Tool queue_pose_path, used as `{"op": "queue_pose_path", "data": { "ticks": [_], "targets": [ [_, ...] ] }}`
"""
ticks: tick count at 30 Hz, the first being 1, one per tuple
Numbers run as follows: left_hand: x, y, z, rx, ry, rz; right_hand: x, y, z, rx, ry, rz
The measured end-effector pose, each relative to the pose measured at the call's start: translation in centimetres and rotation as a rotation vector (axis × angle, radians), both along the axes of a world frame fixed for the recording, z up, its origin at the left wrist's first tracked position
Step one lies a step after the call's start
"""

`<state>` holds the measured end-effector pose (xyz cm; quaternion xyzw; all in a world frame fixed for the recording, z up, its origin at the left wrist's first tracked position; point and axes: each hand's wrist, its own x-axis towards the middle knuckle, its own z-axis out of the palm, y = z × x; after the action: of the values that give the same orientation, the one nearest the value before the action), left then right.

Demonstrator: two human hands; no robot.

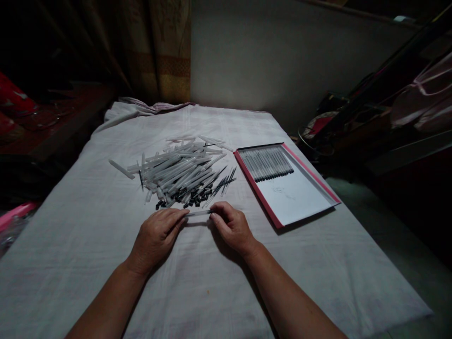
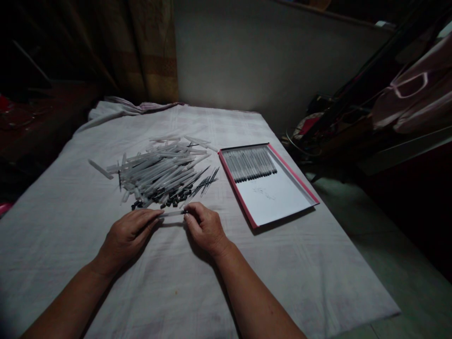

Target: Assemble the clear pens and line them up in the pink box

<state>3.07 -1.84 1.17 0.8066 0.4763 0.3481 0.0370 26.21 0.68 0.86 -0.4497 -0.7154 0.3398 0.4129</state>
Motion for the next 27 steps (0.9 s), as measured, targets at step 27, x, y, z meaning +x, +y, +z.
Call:
{"op": "queue_pose_path", "data": {
  "ticks": [27],
  "targets": [
    [-0.09, 0.03, 0.04, -0.012, 0.012, -0.008, 0.07, 0.07, -0.04, -0.030, -0.022, 0.027]
  ]
}}
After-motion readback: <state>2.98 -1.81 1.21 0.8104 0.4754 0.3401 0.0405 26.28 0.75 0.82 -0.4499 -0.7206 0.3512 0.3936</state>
